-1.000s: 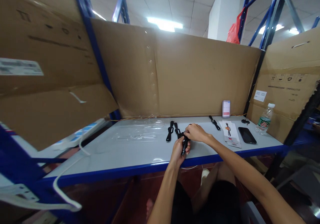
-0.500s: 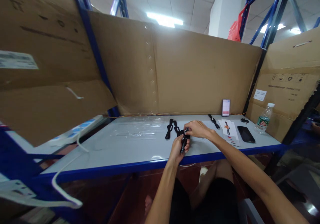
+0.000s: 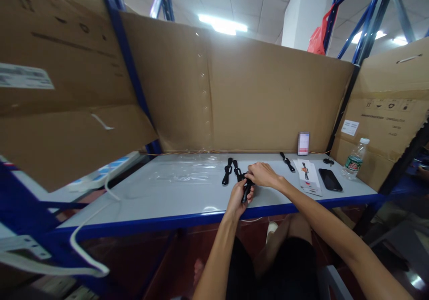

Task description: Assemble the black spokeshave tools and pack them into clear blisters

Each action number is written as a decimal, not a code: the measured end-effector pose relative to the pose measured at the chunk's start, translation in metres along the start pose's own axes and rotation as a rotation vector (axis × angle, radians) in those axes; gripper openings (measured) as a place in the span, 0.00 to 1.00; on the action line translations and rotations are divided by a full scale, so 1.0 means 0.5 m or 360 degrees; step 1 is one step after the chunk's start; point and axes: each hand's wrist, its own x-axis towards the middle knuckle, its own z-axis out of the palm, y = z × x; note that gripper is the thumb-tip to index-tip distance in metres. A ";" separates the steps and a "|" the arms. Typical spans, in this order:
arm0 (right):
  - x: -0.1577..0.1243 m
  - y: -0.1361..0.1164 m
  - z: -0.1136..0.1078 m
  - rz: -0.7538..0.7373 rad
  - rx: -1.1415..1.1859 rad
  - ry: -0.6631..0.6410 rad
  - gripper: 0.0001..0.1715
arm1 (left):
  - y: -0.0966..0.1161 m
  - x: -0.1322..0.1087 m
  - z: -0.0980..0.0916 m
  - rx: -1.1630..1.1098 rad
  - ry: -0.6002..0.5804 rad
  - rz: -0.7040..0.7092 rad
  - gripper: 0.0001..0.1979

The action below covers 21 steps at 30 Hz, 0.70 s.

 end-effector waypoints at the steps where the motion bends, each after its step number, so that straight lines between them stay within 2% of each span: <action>1: -0.002 -0.005 0.002 -0.0001 -0.0010 0.0002 0.18 | 0.000 0.000 0.000 -0.0007 -0.0001 0.0000 0.08; 5: -0.005 -0.013 0.013 -0.0037 -0.0047 0.0012 0.19 | 0.001 0.000 0.003 -0.0026 0.0007 0.0016 0.07; 8: 0.002 -0.002 0.024 -0.0033 0.0012 0.0095 0.17 | 0.002 -0.003 0.002 -0.0040 -0.0034 0.0010 0.08; 10: 0.008 0.016 0.033 0.0018 0.0228 0.0190 0.17 | 0.004 -0.006 -0.001 -0.0076 -0.0093 0.0008 0.09; 13: 0.008 0.050 0.054 0.0195 0.0786 0.0435 0.25 | 0.004 -0.009 -0.005 -0.0141 -0.0168 0.0060 0.12; 15: -0.001 0.069 0.076 0.0299 0.1127 0.0586 0.26 | 0.003 -0.010 -0.005 -0.0168 -0.0185 0.0103 0.15; 18: -0.024 0.077 0.116 0.0346 0.1417 0.0645 0.25 | 0.003 -0.011 -0.003 -0.0196 -0.0178 0.0137 0.19; 21: -0.043 0.060 0.142 0.0321 0.1510 0.0638 0.25 | 0.004 -0.013 0.000 -0.0187 -0.0187 0.0149 0.23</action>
